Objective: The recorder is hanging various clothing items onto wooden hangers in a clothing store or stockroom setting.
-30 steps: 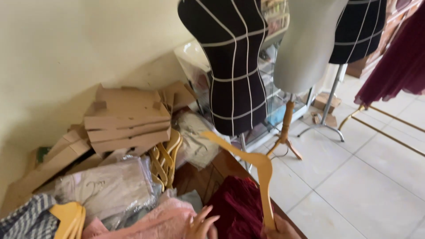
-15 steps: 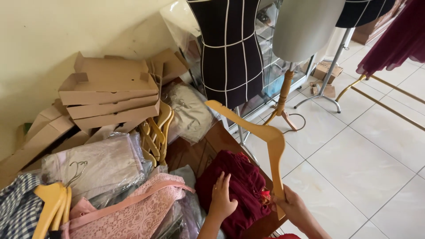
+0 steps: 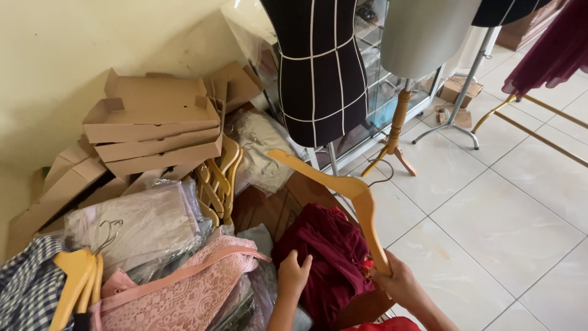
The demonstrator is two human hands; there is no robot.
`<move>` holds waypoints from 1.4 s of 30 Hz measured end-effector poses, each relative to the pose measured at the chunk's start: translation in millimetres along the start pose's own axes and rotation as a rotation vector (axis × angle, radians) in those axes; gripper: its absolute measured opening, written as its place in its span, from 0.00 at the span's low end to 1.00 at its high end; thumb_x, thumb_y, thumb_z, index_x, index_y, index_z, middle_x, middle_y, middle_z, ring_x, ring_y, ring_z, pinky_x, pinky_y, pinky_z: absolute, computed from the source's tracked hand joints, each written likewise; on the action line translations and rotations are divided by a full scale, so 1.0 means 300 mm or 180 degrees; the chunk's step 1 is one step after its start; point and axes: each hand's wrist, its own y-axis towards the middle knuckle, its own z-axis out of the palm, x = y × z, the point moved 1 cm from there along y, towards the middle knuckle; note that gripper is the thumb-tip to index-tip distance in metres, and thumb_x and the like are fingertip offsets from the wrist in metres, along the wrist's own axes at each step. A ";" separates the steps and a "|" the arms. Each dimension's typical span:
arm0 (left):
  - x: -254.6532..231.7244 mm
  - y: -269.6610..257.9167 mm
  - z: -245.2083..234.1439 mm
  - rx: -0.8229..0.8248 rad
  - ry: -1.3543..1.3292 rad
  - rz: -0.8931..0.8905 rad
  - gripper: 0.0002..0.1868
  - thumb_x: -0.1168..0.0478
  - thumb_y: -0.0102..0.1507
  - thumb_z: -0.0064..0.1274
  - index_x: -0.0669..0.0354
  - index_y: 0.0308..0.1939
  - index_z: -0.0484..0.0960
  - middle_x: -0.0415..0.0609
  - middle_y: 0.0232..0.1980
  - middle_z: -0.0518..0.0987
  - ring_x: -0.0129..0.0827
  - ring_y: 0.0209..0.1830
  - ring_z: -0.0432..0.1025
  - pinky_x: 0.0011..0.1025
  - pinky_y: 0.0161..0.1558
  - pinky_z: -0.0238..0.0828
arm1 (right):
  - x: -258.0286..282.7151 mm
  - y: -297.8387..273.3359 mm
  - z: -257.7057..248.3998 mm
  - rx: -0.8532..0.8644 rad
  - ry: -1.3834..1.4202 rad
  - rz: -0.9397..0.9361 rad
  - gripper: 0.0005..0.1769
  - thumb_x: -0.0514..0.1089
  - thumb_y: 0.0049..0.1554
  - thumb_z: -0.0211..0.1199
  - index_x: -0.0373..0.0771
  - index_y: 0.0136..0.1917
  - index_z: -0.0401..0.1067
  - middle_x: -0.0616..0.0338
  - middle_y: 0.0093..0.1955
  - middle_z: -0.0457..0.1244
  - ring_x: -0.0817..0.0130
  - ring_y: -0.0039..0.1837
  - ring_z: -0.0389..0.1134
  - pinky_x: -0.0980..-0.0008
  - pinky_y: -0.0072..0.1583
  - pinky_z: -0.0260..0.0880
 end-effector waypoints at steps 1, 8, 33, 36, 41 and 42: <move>0.031 0.016 0.014 -0.0323 -0.0400 0.0427 0.27 0.47 0.60 0.63 0.72 0.45 0.80 0.70 0.41 0.81 0.63 0.44 0.76 0.47 0.44 0.75 | 0.047 -0.015 0.011 0.0042 0.0054 0.0233 0.12 0.44 0.59 0.68 0.39 0.53 0.70 0.57 0.31 0.61 0.66 0.34 0.62 0.62 0.38 0.62; -0.383 -0.036 -0.397 0.0289 -0.1235 0.0345 0.20 0.52 0.60 0.64 0.67 0.44 0.83 0.60 0.39 0.86 0.48 0.37 0.81 0.37 0.41 0.74 | 0.118 0.104 0.130 0.0310 0.0187 -0.0465 0.17 0.40 0.53 0.75 0.28 0.44 0.68 0.61 0.35 0.60 0.72 0.37 0.61 0.65 0.40 0.65; -0.319 -0.133 -0.334 0.0125 -0.1172 -0.0255 0.14 0.55 0.60 0.65 0.65 0.37 0.86 0.52 0.34 0.86 0.38 0.35 0.81 0.33 0.41 0.75 | 0.219 0.183 0.347 0.0369 0.0960 -0.0897 0.16 0.34 0.49 0.75 0.36 0.39 0.66 0.66 0.34 0.59 0.78 0.37 0.59 0.72 0.39 0.63; -0.318 -0.138 -0.305 0.0321 -0.1412 -0.0339 0.12 0.56 0.59 0.65 0.64 0.36 0.88 0.49 0.30 0.85 0.32 0.29 0.80 0.30 0.35 0.75 | 0.229 0.174 0.343 0.0402 0.1163 -0.0853 0.17 0.33 0.48 0.75 0.37 0.38 0.65 0.66 0.34 0.59 0.77 0.37 0.60 0.72 0.39 0.63; -0.315 -0.106 -0.276 0.0439 -0.1951 -0.0560 0.11 0.59 0.60 0.64 0.65 0.36 0.88 0.46 0.25 0.83 0.23 0.24 0.74 0.24 0.30 0.69 | 0.298 0.145 0.312 0.0426 0.1285 -0.0914 0.16 0.31 0.47 0.75 0.36 0.38 0.66 0.64 0.34 0.60 0.76 0.37 0.61 0.71 0.39 0.65; -0.309 -0.100 -0.267 0.0370 -0.2148 -0.0324 0.11 0.60 0.61 0.64 0.67 0.35 0.87 0.45 0.26 0.83 0.21 0.25 0.73 0.23 0.30 0.69 | 0.319 0.135 0.304 0.0418 0.1328 -0.0904 0.15 0.31 0.46 0.74 0.37 0.38 0.66 0.64 0.34 0.60 0.76 0.37 0.62 0.71 0.39 0.65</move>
